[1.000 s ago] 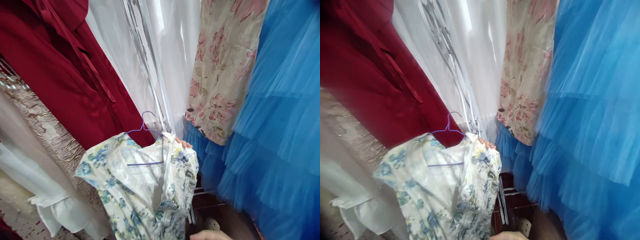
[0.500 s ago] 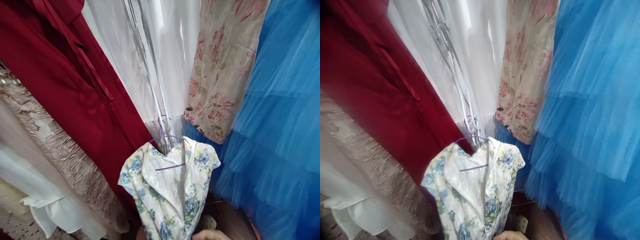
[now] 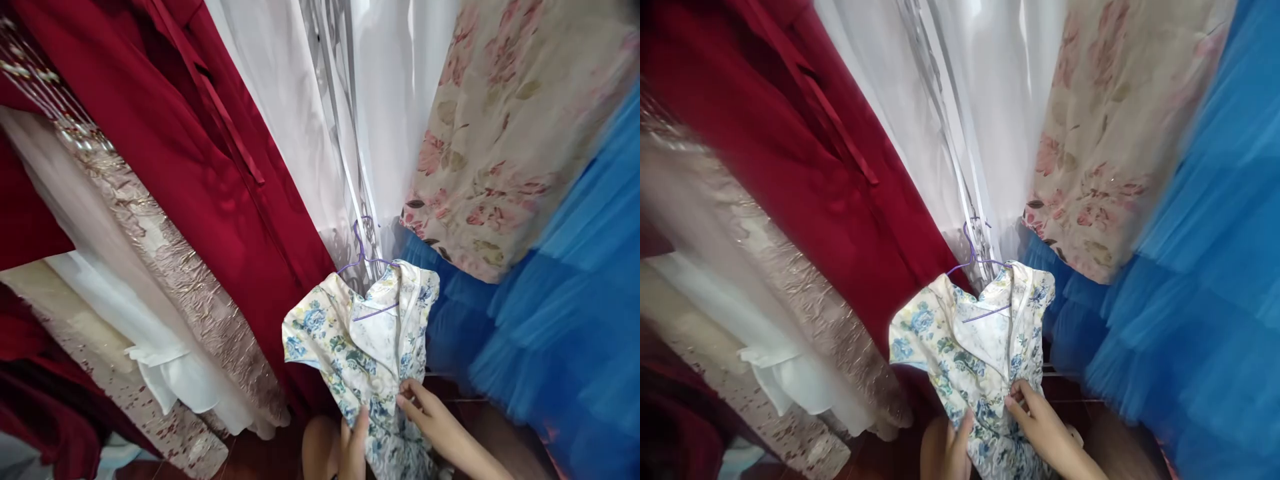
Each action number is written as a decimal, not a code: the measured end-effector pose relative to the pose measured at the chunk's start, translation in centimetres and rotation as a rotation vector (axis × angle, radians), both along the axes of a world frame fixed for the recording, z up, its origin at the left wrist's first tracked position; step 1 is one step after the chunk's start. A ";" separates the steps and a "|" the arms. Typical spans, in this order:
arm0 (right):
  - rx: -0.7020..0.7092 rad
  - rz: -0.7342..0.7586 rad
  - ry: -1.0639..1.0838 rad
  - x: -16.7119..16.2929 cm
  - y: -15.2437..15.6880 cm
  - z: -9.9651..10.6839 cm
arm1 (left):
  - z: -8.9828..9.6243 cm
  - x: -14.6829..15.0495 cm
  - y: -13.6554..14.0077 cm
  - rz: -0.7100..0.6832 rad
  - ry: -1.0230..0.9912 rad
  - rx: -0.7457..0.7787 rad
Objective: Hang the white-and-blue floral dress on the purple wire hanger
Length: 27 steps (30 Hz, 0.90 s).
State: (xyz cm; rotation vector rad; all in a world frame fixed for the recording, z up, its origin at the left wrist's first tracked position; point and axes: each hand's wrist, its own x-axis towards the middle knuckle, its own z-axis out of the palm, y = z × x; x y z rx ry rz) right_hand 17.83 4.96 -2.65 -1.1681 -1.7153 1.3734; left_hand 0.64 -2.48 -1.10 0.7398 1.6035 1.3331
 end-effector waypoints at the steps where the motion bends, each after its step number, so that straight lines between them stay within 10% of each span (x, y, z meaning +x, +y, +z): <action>1: 0.028 0.019 -0.001 -0.5 0.2 0.3 | -0.4 0.0 -0.2 -0.010 -0.029 0.016; 20: 0.003 0.164 0.201 0.4 -2.1 2.0 | -0.2 1.8 1.2 0.038 -0.272 0.084; 27: -0.154 0.102 0.274 1.1 -2.3 1.2 | -2.7 1.5 0.2 0.506 0.275 0.294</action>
